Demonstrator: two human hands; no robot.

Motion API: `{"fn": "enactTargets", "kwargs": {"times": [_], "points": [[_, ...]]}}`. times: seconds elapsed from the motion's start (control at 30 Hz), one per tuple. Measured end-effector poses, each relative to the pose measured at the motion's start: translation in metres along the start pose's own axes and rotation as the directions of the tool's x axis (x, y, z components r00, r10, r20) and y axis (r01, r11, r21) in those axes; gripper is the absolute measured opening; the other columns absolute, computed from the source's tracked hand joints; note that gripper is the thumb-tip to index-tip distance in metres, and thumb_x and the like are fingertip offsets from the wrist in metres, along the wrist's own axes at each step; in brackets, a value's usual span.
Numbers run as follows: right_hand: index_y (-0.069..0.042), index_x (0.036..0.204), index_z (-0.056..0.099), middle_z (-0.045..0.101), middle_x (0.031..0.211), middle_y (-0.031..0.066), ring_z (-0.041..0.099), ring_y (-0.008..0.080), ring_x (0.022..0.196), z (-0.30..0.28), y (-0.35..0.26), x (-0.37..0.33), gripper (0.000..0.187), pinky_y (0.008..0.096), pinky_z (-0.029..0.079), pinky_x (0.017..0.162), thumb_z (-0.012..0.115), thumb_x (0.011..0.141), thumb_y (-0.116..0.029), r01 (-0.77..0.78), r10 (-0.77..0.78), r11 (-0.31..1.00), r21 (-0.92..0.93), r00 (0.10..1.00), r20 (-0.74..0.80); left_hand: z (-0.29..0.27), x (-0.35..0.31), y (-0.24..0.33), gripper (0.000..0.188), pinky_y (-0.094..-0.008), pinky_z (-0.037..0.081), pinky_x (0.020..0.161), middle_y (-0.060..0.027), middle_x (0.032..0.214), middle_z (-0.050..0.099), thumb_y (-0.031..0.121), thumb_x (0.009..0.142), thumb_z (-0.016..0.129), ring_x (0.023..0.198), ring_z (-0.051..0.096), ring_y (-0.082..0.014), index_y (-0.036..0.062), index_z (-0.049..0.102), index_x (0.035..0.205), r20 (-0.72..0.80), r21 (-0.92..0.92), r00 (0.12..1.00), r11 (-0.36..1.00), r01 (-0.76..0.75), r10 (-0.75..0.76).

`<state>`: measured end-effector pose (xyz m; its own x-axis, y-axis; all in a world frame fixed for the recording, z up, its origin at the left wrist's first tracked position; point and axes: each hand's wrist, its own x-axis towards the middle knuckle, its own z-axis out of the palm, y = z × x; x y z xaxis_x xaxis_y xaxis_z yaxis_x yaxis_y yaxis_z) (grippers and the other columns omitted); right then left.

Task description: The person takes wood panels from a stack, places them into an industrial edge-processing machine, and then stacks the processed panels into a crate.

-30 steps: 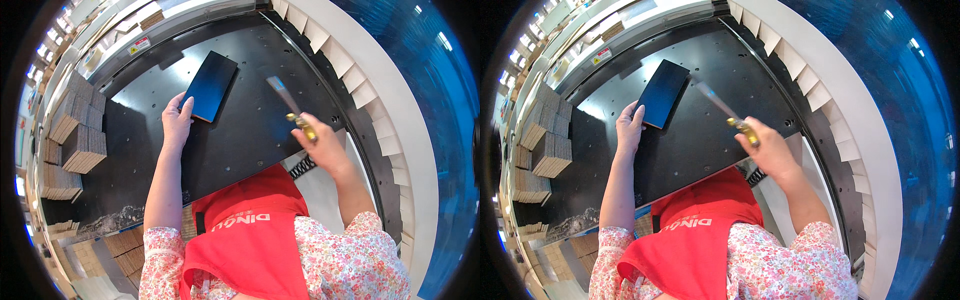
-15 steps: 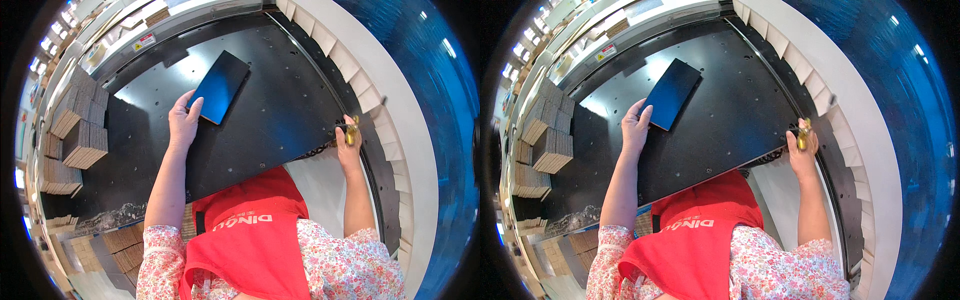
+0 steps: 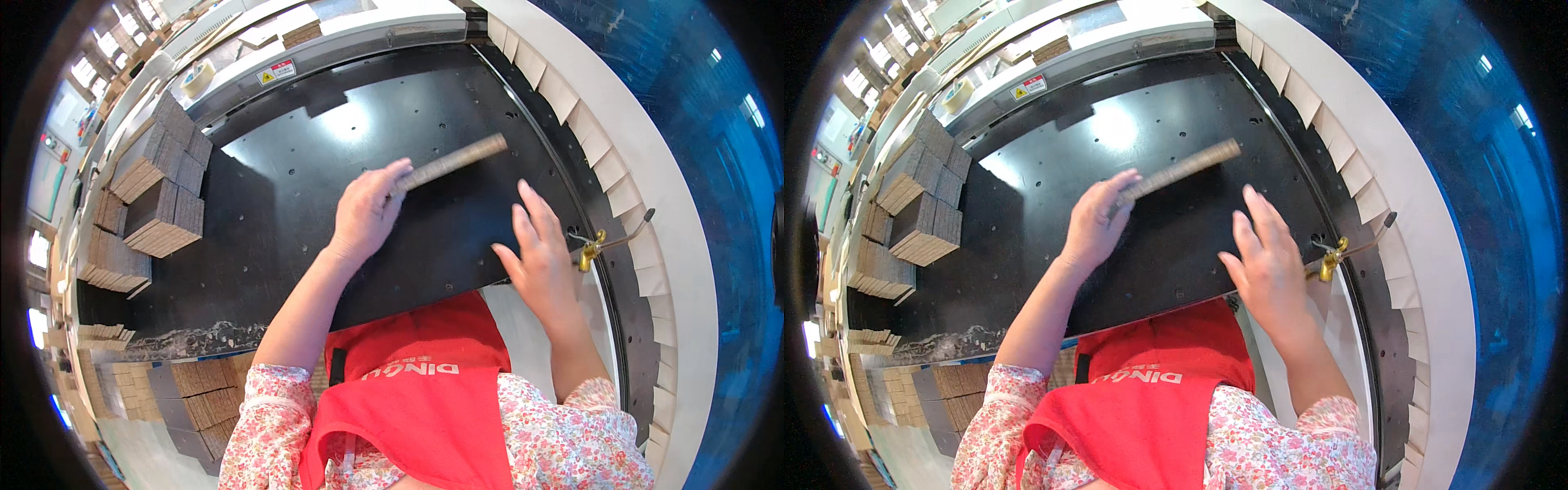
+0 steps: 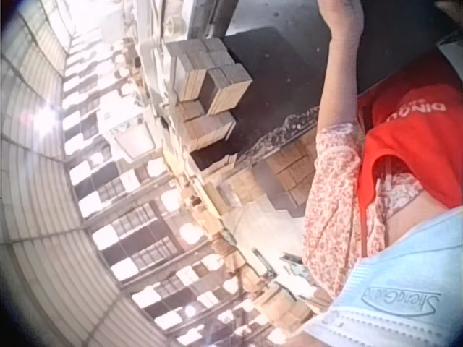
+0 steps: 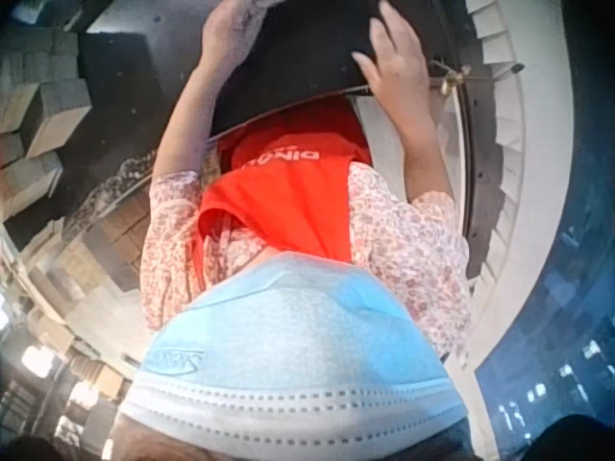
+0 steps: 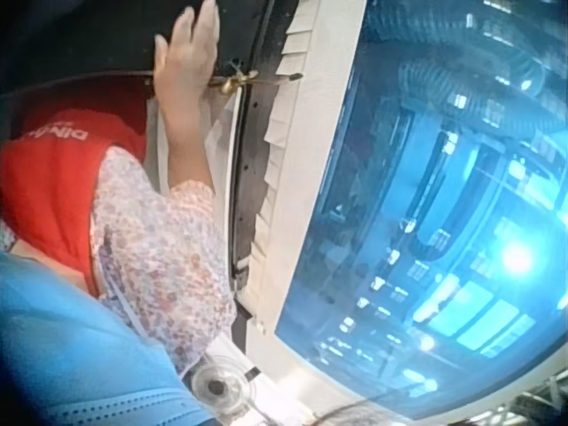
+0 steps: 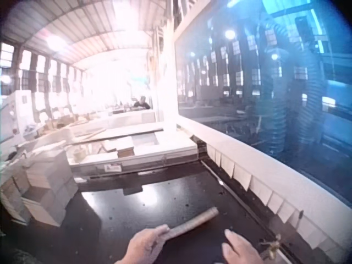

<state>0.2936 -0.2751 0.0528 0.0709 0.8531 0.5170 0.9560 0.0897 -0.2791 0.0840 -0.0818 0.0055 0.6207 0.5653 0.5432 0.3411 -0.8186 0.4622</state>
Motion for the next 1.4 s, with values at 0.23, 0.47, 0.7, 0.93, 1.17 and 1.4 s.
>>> {"fn": "enactTargets", "kwargs": {"times": [0.23, 0.47, 0.7, 0.93, 1.17, 1.4], "points": [[-0.008, 0.104, 0.068, 0.063, 0.125, 0.0057, 0.057, 0.0211, 0.123, 0.107, 0.019, 0.065, 0.025, 0.0334, 0.052, 0.083, 0.065, 0.08, -0.013, 0.227, -0.258, 0.928, -0.297, 0.963, -0.071, -0.012, -0.014, 0.006, 0.042, -0.0395, 0.05, 0.1, -0.0118, 0.123, 0.066, 0.006, 0.077, 0.075, 0.119, 0.06, -0.0298, 0.0078, 0.065, 0.118, 0.066, 0.045, 0.998, 0.999, 0.02, -0.023], [-0.007, 0.101, 0.067, 0.064, 0.119, 0.0062, 0.059, 0.0239, 0.121, 0.159, 0.02, 0.112, 0.02, 0.0328, 0.057, 0.082, 0.062, 0.082, -0.009, 0.284, -0.312, 0.929, -0.237, 0.946, -0.092, -0.05, -0.036, -0.055, 0.033, -0.0418, 0.043, 0.107, -0.0129, 0.127, 0.063, 0.015, 0.086, 0.074, 0.125, 0.055, -0.0323, 0.0053, 0.067, 0.116, -0.142, 0.245, 0.967, 0.939, 0.242, -0.213], [-0.008, 0.106, 0.067, 0.062, 0.121, 0.0066, 0.057, 0.0266, 0.123, 0.173, 0.029, 0.118, 0.023, 0.036, 0.054, 0.092, 0.061, 0.084, -0.01, 0.278, -0.286, 0.958, -0.074, 0.95, -0.127, -0.044, -0.037, -0.093, 0.042, -0.045, 0.036, 0.11, -0.0143, 0.136, 0.056, 0.029, 0.09, 0.067, 0.131, 0.048, -0.0329, 0.0049, 0.062, 0.125, -0.234, 0.475, 0.857, 0.716, 0.512, -0.459], [-0.005, 0.104, 0.068, 0.063, 0.12, 0.0075, 0.057, 0.0281, 0.122, 0.166, 0.036, 0.123, 0.02, 0.0383, 0.051, 0.097, 0.063, 0.085, -0.008, 0.242, -0.23, 0.968, 0.073, 0.963, -0.141, -0.039, -0.025, -0.089, 0.041, -0.046, 0.03, 0.115, -0.0132, 0.139, 0.055, 0.031, 0.092, 0.063, 0.136, 0.044, -0.0302, 0.0063, 0.063, 0.125, -0.21, 0.469, 0.849, 0.712, 0.523, -0.486], [0.001, 0.106, 0.066, 0.061, 0.12, 0.0134, 0.055, 0.0343, 0.122, 0.16, 0.044, 0.124, 0.025, 0.0426, 0.046, 0.103, 0.067, 0.081, 0.0, 0.172, -0.152, 0.97, 0.171, 0.981, -0.123, -0.05, -0.039, -0.095, 0.037, -0.0491, 0.032, 0.114, -0.0126, 0.135, 0.058, 0.027, 0.089, 0.067, 0.134, 0.047, -0.0322, 0.0069, 0.066, 0.119, -0.143, 0.372, 0.908, 0.829, 0.417, -0.393], [0.006, 0.113, 0.065, 0.059, 0.127, 0.0155, 0.051, 0.0348, 0.125, 0.158, 0.054, 0.121, 0.034, 0.0424, 0.042, 0.107, 0.068, 0.079, 0.004, 0.096, -0.088, 0.976, 0.196, 0.995, -0.051, -0.062, -0.046, -0.095, 0.034, -0.0465, 0.035, 0.113, -0.0139, 0.136, 0.058, 0.023, 0.088, 0.07, 0.135, 0.047, -0.0337, 0.0077, 0.067, 0.118, -0.072, 0.281, 0.927, 0.884, 0.373, -0.368]]}}
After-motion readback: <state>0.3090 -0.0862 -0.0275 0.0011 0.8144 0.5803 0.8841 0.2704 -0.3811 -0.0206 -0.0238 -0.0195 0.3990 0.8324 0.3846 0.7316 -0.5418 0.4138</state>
